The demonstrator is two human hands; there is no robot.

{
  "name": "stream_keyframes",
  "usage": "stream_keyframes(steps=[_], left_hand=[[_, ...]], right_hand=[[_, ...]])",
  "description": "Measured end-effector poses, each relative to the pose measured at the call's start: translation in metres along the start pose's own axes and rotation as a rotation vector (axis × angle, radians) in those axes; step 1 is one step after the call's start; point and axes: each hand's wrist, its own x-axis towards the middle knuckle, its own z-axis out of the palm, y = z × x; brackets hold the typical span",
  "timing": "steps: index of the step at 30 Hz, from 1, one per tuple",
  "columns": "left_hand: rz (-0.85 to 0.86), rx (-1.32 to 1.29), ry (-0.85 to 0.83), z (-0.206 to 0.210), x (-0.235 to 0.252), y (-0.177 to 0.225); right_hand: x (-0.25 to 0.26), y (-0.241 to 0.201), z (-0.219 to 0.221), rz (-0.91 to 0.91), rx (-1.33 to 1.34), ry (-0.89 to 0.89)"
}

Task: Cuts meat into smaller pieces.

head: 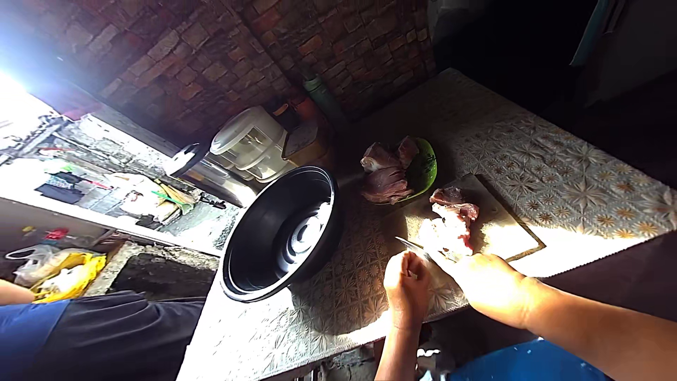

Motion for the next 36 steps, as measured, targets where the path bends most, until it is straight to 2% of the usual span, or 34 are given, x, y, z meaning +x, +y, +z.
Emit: stream_keyframes(steps=[3,8,10,13,17,25,27,29,32,34,36], left_hand=[[-0.084,-0.083,0.032,-0.007,0.003,0.0],[-0.02,0.013,-0.164,-0.002,0.001,0.01],[-0.005,0.035,-0.202,-0.003,0.0,0.008],[0.03,0.017,-0.2,-0.007,-0.003,0.006],[0.061,-0.061,-0.14,-0.009,-0.007,-0.002],[0.069,0.006,-0.077,-0.003,-0.007,0.003],[0.065,0.015,-0.075,-0.002,-0.007,0.003],[0.068,0.014,-0.081,-0.001,-0.007,0.003],[0.071,0.038,-0.088,-0.001,-0.009,0.004],[0.091,0.058,-0.104,-0.001,-0.008,0.004],[0.101,0.062,-0.123,-0.002,-0.007,0.004]], right_hand=[[-0.009,0.02,0.009,-0.04,0.034,0.042],[-0.011,0.04,0.017,-0.098,0.109,0.215],[-0.012,0.043,0.026,-0.122,0.12,0.349],[-0.017,0.047,0.041,-0.222,0.146,0.567],[-0.025,0.046,0.052,-0.239,0.108,0.714],[-0.031,0.041,0.05,-0.201,0.029,0.606],[-0.035,0.038,0.045,-0.15,0.001,0.486],[-0.039,0.035,0.043,-0.104,-0.047,0.439],[-0.043,0.029,0.046,-0.084,-0.161,0.492],[-0.046,0.02,0.038,-0.017,-0.194,0.373],[-0.044,0.018,0.033,-0.023,-0.207,0.334]])
